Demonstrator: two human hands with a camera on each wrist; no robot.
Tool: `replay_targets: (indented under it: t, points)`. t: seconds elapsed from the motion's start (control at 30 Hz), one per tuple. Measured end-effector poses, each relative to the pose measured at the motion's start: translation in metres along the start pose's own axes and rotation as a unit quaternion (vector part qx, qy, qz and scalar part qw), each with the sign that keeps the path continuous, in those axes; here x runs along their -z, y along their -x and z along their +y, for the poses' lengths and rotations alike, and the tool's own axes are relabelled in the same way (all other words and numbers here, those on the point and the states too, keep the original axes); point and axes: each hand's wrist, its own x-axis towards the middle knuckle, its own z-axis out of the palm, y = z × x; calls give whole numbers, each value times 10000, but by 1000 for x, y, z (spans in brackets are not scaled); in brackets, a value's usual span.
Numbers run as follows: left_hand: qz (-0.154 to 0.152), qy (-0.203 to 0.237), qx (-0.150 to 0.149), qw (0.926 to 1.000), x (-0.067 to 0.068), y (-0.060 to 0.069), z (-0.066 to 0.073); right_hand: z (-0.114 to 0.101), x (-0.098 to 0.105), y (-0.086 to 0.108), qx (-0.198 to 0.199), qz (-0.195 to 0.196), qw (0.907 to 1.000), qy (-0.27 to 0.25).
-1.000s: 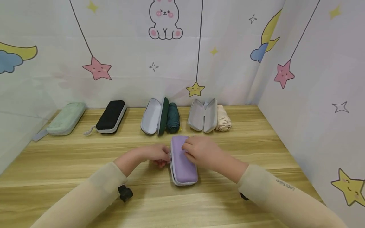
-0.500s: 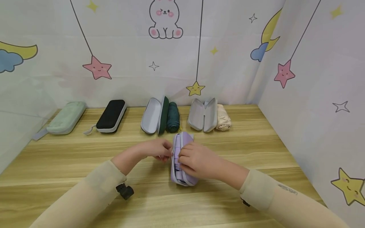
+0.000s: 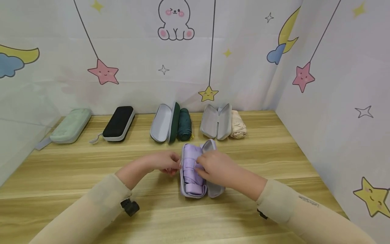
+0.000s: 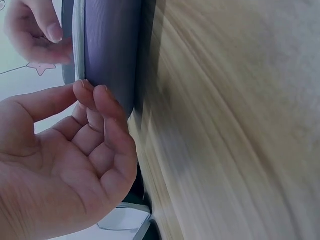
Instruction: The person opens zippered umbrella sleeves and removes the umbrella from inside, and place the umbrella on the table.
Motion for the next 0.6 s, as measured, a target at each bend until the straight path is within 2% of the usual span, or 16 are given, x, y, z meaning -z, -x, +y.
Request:
replay_targets:
  t: [0.07,0.17,0.23,0.37,0.6]
  points:
    - [8,-39,-3,10000,-3,1,-1,-4,-1,-3,-857,-511,9950,-91]
    - [-11,-97,-30,9999,-9,2,0,-7,-5,-9,-1966,-1095,9737,-349]
    - [-48,-109,-70,9999,-12,3,2,-8,-9,-13,-2448,-1331,9586,-589]
    - [-58,-78,-114,9999,-19,4,6,-10,-15,-15,-2821,-1460,9418,-1103]
    - [27,-177,-148,9997,-24,5,11,-11,-23,-14,-3145,-1351,9238,-1716]
